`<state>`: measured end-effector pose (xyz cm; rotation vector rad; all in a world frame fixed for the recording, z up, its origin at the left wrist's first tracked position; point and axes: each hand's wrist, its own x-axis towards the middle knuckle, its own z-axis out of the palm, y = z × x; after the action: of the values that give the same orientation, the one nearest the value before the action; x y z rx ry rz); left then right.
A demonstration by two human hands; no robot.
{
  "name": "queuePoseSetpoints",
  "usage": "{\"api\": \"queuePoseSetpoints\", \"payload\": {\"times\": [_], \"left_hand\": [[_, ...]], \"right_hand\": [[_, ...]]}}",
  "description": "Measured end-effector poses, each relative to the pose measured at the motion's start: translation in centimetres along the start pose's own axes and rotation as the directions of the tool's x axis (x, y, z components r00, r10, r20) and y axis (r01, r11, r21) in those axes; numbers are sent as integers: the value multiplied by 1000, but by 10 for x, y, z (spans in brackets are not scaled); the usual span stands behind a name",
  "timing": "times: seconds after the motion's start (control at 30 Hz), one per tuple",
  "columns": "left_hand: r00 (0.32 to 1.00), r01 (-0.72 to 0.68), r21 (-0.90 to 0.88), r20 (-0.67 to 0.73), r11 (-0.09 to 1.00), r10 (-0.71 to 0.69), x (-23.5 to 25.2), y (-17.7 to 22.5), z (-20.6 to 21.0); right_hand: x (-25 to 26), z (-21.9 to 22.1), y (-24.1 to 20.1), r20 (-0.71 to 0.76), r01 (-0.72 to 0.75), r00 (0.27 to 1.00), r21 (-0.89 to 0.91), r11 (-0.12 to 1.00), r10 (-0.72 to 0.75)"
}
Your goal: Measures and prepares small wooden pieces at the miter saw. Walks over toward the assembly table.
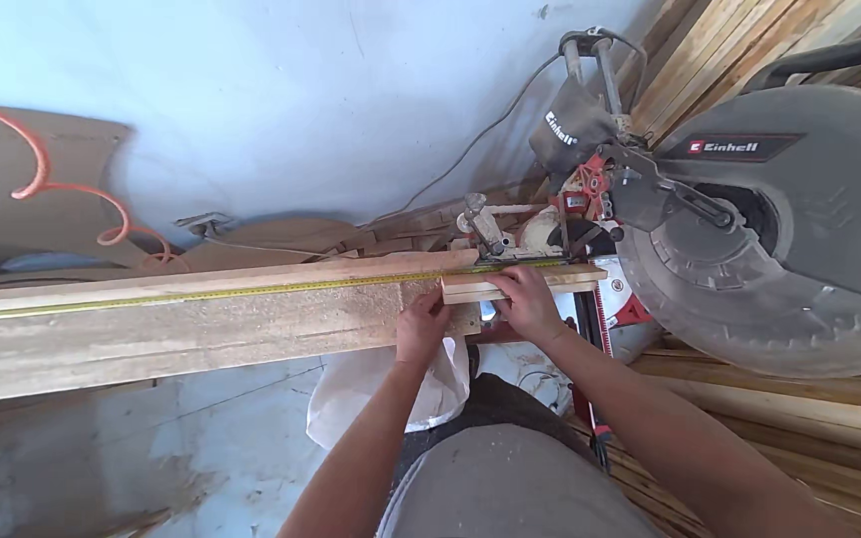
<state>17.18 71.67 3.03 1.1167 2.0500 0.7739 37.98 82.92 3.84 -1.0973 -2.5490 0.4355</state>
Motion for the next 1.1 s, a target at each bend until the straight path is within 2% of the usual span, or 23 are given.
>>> {"api": "queuePoseSetpoints", "payload": {"times": [0.2, 0.3, 0.53, 0.7, 0.9, 1.1], "left_hand": [[999, 32, 35, 13, 999, -33, -1, 7, -4], [1000, 26, 42, -1, 999, -26, -2, 11, -3], [997, 38, -14, -69, 999, -39, -7, 9, 2], [998, 62, -34, -13, 997, -63, -5, 12, 0], [999, 2, -46, -35, 999, -3, -4, 2, 4], [1000, -26, -9, 14, 1000, 27, 3, 5, 2]], "right_hand": [[1, 3, 0, -22, -11, 1000, 4, 1000, 11], [5, -1, 2, 14, -20, 1000, 38, 999, 20], [12, -4, 8, 65, 47, 996, 91, 995, -53], [12, -6, 4, 61, 15, 998, 86, 996, -20], [13, -11, -1, 87, 4, 996, 92, 996, -12], [14, -7, 6, 104, 20, 994, 135, 991, -35]]}}
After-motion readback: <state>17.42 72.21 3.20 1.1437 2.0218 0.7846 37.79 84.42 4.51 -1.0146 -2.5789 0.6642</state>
